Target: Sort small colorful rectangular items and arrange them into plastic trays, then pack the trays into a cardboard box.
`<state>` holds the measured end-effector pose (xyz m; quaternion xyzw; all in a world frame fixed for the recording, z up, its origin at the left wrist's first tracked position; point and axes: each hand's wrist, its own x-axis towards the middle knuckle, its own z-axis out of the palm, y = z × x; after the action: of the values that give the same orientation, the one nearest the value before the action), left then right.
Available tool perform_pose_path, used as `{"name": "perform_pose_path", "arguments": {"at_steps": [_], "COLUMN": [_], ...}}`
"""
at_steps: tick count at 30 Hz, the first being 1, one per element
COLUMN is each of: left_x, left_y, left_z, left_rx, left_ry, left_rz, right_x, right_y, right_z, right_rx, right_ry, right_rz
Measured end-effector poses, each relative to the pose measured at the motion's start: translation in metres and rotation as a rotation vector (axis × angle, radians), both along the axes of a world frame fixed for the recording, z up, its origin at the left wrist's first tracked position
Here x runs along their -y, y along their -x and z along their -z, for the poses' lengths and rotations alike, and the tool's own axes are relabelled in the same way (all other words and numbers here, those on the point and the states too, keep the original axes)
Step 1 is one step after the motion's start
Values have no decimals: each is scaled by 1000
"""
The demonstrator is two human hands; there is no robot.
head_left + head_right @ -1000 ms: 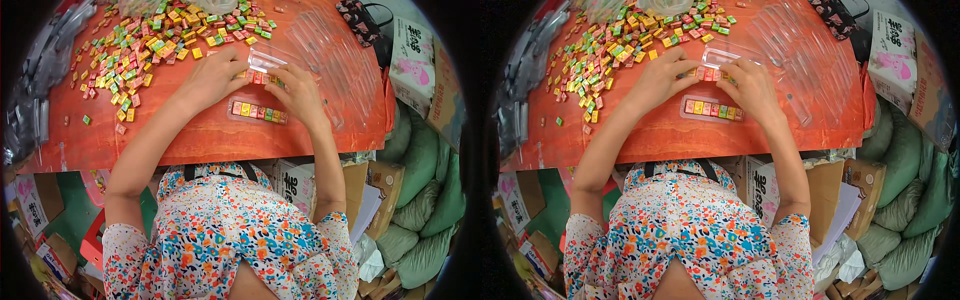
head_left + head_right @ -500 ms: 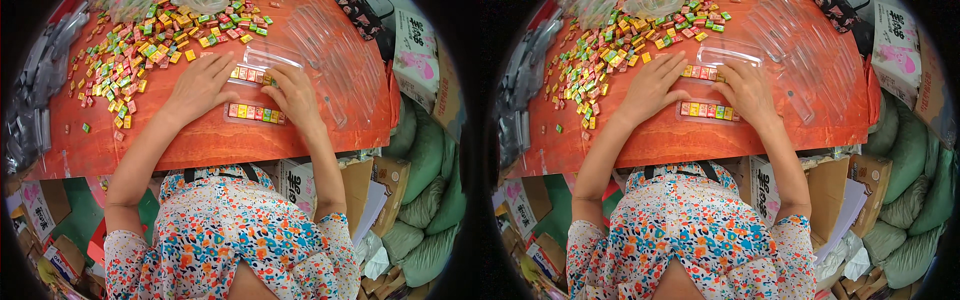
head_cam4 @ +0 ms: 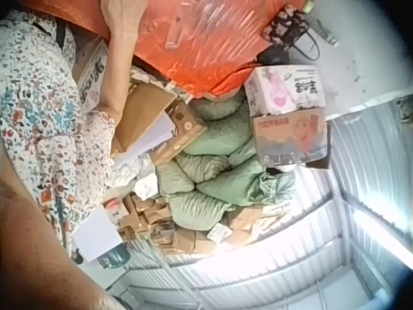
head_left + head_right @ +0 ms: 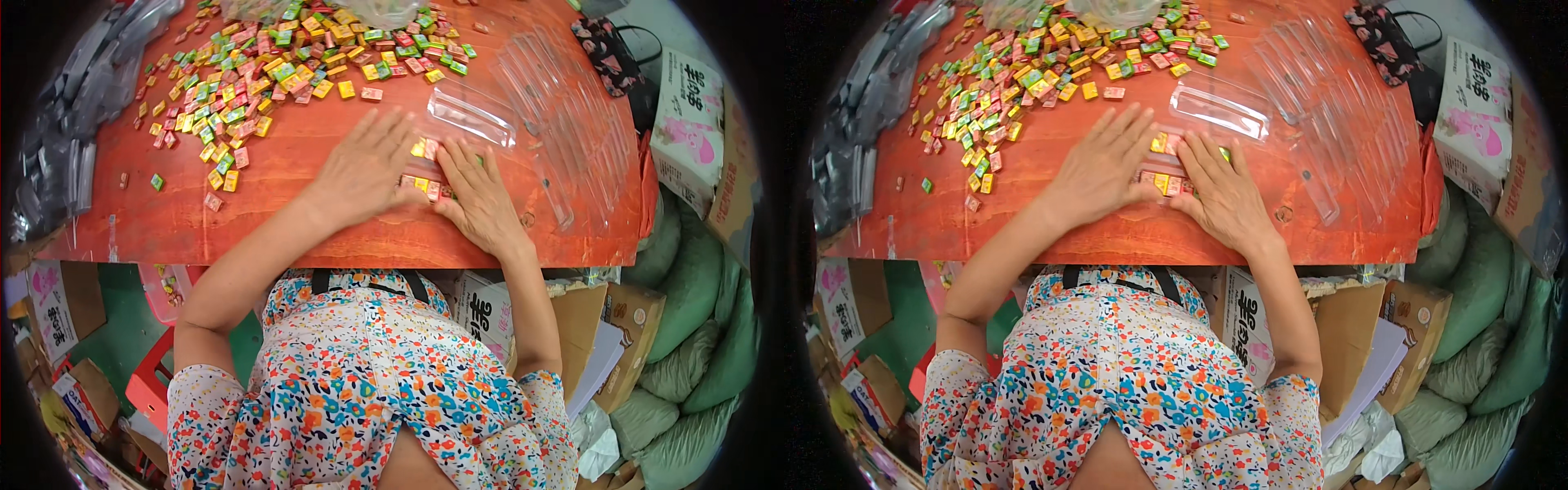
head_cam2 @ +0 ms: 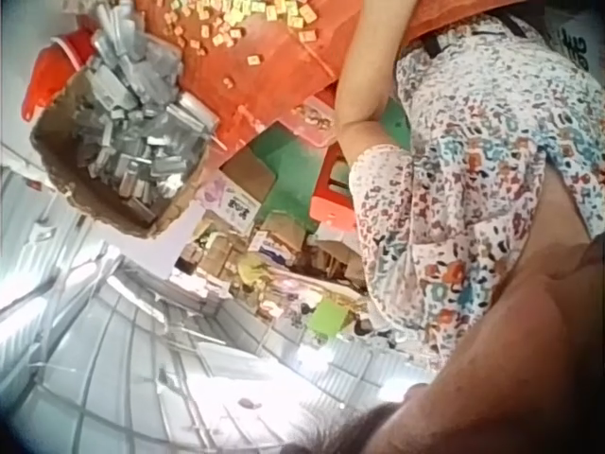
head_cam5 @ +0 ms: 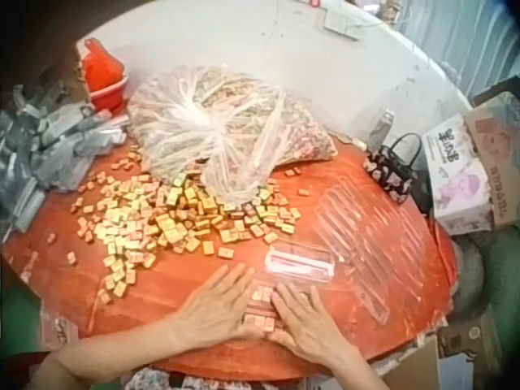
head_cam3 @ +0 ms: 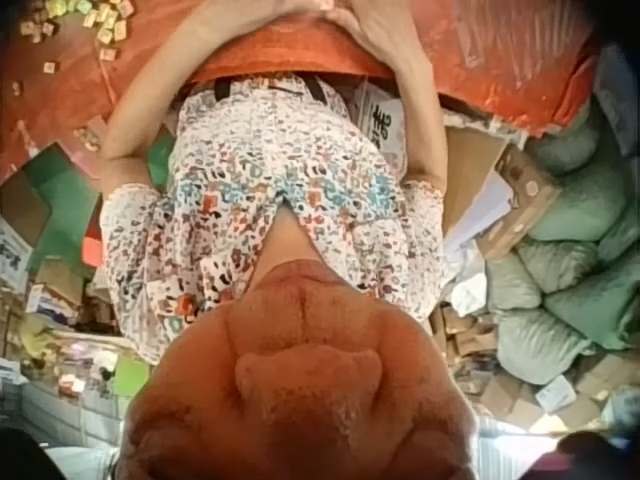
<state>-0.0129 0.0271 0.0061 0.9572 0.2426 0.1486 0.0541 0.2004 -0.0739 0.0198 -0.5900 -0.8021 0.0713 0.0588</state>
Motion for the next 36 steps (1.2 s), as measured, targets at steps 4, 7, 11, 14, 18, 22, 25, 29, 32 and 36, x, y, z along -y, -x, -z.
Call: {"name": "perform_pose_path", "arguments": {"at_steps": [4, 7, 11, 14, 18, 22, 25, 29, 32, 36], "left_x": [33, 49, 61, 56, 33, 12, 13, 13, 9, -4], "left_y": [-2, -2, 0, 8, 32, 78, 101, 104, 93, 72], "left_z": [-12, 3, 9, -3, -13, -14, -14, -9, -10, -18], "left_rx": [2, -6, 52, 145, 125, 218, 299, 376, 401, 372], "left_ry": [172, 173, 148, 207, 95, 73, 135, 150, 144, 90], "left_rz": [60, 53, 67, 58, -42, -284, -399, -442, -422, -433], "right_x": [21, 13, -39, -96, -152, -128, -103, -108, -110, -95], "right_y": [0, -8, 9, 23, 40, 76, 76, 47, 44, 68], "right_z": [-7, -17, -26, -13, 17, 0, -9, -15, -17, -24], "right_rx": [-100, -265, -336, -251, 21, 9, -416, -474, -384, -258], "right_ry": [3, -43, -206, -307, -326, -181, -40, -99, -111, -58], "right_rz": [-16, -14, 85, 12, 50, -140, -135, 56, -69, -83]}}
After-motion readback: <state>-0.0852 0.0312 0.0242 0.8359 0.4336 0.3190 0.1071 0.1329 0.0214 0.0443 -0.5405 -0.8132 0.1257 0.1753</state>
